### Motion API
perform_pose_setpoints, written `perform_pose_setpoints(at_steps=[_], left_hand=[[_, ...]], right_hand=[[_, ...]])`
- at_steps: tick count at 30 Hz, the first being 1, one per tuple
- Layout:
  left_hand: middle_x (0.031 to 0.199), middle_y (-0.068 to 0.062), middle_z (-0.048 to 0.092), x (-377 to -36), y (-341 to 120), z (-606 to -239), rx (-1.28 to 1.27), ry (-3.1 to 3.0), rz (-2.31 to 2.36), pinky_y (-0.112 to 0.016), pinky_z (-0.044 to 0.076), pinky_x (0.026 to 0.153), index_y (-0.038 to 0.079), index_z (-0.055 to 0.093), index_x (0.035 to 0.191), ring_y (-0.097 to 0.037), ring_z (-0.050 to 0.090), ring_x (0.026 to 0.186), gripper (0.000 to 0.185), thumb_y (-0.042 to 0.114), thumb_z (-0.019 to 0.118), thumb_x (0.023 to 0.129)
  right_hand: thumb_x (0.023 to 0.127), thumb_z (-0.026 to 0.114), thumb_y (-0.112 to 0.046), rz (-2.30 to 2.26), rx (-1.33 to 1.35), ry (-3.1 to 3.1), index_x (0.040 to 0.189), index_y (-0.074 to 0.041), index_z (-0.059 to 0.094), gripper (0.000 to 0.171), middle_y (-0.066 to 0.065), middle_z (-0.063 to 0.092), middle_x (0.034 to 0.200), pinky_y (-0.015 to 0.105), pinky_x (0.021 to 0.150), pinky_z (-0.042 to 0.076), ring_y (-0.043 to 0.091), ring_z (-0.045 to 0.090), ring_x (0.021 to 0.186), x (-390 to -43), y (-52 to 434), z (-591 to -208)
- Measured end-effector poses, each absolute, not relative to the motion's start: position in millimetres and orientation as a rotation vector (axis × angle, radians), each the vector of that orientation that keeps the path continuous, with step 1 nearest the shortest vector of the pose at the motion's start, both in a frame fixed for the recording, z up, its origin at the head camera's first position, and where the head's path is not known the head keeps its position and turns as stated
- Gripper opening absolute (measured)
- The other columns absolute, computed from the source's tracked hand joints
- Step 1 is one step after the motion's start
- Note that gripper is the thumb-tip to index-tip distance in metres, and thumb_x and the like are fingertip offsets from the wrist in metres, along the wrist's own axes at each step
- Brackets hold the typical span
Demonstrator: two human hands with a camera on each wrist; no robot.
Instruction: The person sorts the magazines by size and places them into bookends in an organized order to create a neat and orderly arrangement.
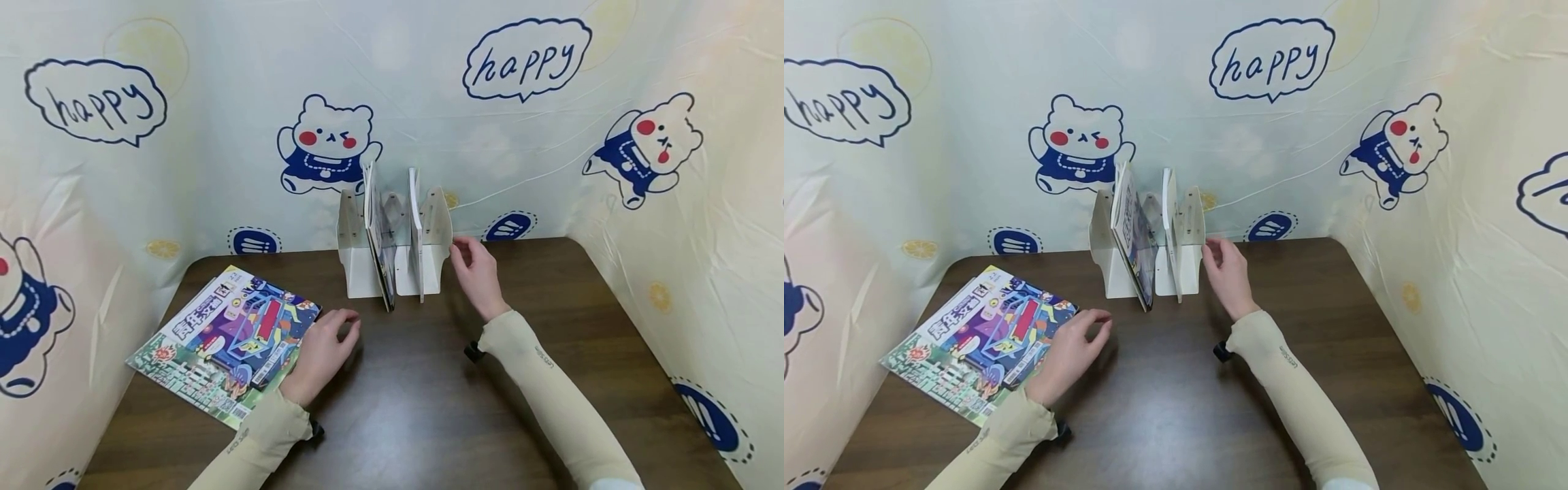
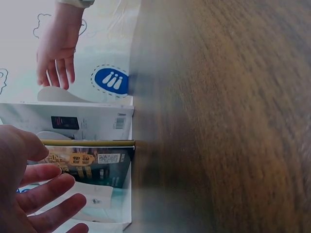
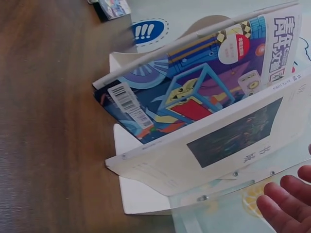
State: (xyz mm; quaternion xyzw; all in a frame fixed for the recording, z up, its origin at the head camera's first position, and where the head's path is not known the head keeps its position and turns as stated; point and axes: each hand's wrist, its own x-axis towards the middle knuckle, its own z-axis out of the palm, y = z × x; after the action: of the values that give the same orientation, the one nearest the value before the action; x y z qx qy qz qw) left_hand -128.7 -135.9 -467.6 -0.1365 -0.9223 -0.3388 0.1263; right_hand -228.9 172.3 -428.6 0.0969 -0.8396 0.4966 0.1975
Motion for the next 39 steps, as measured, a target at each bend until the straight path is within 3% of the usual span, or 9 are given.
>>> perform_pose_setpoints(at_steps=[14, 24, 39], left_hand=[[0.110, -0.008, 0.075, -123, -134, -469, -0.411, -2.699, -0.975, -0.045, 0.062, 0.086, 0.006, 0.074, 0.115, -0.024, 0.073, 0.099, 0.020, 0.016, 0.073, 0.098], [0.114, -0.009, 0.075, -120, -140, -471, -0.374, -2.721, -1.003, -0.047, 0.062, 0.089, 0.007, 0.073, 0.118, -0.025, 0.072, 0.103, 0.023, 0.017, 0.074, 0.097], [0.115, -0.016, 0.074, -119, -186, -468, -0.244, -2.716, -0.897, -0.056, 0.059, 0.090, 0.005, 0.071, 0.120, -0.036, 0.071, 0.103, 0.026, 0.018, 0.073, 0.098]], right_hand=[[0.106, 0.060, -0.016, 1.367, 0.255, -2.413, 0.132, 0.003, 0.063, 0.033, 0.022, 0.070, 0.124, 0.047, 0.093, 0.059, 0.034, 0.071, 0.107, -247, 165, -417], [0.105, 0.060, -0.012, 1.325, 0.248, -2.415, 0.129, 0.005, 0.064, 0.030, 0.024, 0.072, 0.119, 0.048, 0.088, 0.061, 0.035, 0.071, 0.102, -248, 164, -416], [0.106, 0.059, -0.016, 1.330, 0.239, -2.436, 0.133, 0.002, 0.063, 0.032, 0.024, 0.071, 0.122, 0.048, 0.088, 0.061, 0.034, 0.070, 0.103, -248, 164, -417]])
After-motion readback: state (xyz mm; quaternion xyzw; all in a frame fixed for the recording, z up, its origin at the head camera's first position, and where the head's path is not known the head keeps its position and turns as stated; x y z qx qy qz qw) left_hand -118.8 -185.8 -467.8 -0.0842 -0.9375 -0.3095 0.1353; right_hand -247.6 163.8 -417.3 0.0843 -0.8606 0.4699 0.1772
